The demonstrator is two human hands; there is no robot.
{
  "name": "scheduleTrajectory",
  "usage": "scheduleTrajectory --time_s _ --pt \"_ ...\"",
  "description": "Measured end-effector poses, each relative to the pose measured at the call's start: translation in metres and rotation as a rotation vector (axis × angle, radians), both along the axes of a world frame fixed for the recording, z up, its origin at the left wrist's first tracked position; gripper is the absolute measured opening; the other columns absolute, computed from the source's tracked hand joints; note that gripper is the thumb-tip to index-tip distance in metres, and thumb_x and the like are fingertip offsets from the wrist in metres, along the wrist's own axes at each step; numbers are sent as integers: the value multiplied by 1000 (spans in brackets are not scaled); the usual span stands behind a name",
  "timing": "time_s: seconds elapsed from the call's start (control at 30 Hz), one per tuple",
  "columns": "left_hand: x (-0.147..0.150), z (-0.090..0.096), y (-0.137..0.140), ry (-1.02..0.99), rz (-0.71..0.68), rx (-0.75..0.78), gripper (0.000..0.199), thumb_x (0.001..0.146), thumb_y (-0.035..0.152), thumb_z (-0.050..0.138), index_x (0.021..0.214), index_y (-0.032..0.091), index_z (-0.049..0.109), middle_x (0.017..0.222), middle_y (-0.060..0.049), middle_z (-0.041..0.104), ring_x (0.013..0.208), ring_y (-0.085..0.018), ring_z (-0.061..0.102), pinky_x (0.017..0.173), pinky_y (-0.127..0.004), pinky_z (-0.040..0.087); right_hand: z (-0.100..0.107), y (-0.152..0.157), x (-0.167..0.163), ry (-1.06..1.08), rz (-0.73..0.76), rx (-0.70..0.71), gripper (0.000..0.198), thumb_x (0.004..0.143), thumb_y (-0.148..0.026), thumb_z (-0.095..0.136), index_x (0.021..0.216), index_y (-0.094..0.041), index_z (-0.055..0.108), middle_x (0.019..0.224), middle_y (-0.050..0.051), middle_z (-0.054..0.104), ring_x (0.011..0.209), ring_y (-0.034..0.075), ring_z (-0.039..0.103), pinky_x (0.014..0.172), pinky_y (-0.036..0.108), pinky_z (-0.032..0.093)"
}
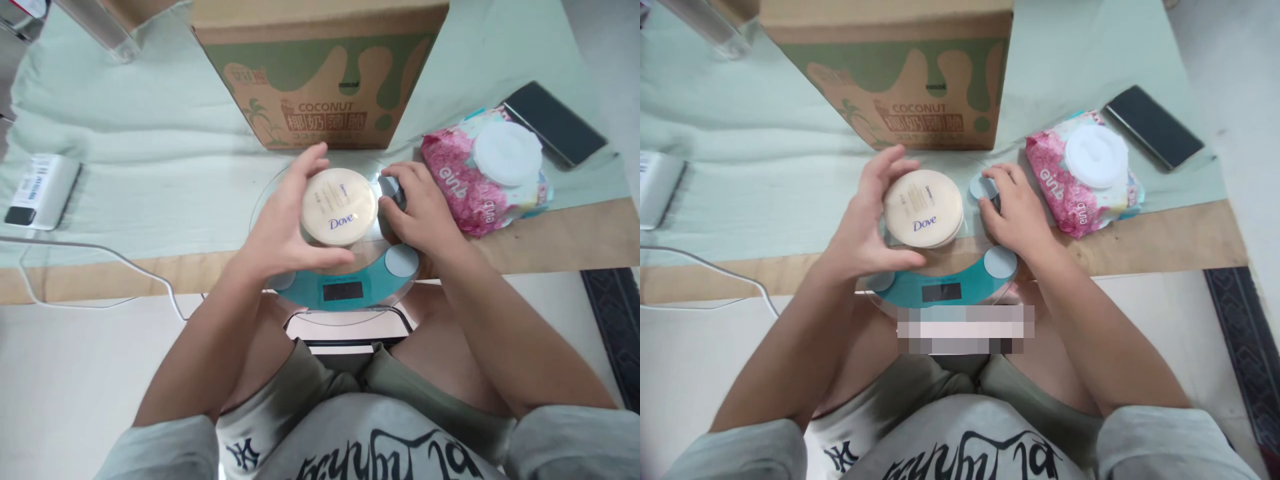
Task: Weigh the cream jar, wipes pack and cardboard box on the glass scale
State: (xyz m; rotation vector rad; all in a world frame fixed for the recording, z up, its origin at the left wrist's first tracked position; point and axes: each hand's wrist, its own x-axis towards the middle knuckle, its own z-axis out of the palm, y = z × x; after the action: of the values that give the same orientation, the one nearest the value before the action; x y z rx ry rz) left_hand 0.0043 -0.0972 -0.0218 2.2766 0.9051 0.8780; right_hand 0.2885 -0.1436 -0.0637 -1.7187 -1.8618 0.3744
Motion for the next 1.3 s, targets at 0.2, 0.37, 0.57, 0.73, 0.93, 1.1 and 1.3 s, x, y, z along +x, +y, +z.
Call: scheduleTrajectory --time_s 0.2,0.37,0.57,0.73,0.93,1.1,1.3 --pt "-23 -15 33 132 406 -162 86 99 91 31 146 24 59 163 -17 63 159 -38 56 141 -62 44 -3 3 3 12 -10 -26 60 101 -48 46 150 -19 66 151 15 60 142 26 59 129 49 56" --pt "-11 -20 32 346 475 -190 58 97 66 56 127 19 72 140 -22 74 139 -48 68 127 -70 55 -2 4 2 22 -16 -53 60 99 -47 48 149 -19 67 148 15 63 138 26 61 126 48 58" --pt "-26 -18 37 172 456 -96 54 105 64 49 134 22 68 144 -16 72 144 -37 65 133 -62 52 3 3 1 24 -34 -71 62 99 -48 49 149 -19 68 146 15 64 134 25 64 124 47 60" --pt "-26 3 28 -117 52 47 94 91 100 51 156 31 59 162 -8 64 154 -33 61 131 -55 58 7 0 0 14 -30 -80 60 100 -49 48 149 -20 68 147 13 65 134 24 63 125 46 59" --pt "14 14 -2 -39 -193 269 92 91 87 75 157 27 55 152 -15 69 143 -30 70 120 -47 65 11 -3 0 -2 -34 -94 61 100 -50 48 150 -21 67 149 13 64 136 25 63 125 47 59" --pt "-18 -5 30 -262 98 307 88 84 83 86 149 29 61 144 -7 69 138 -31 68 122 -53 59 11 -2 -1 -3 -60 -119 58 98 -47 50 149 -23 67 147 13 63 131 25 64 121 49 60" --pt "-119 -54 109 -241 819 366 122 33 102 84 119 22 50 124 -9 52 123 -34 54 120 -68 46 7 0 1 -16 -52 -110 56 98 -46 52 148 -24 66 144 14 64 129 25 64 123 50 60"
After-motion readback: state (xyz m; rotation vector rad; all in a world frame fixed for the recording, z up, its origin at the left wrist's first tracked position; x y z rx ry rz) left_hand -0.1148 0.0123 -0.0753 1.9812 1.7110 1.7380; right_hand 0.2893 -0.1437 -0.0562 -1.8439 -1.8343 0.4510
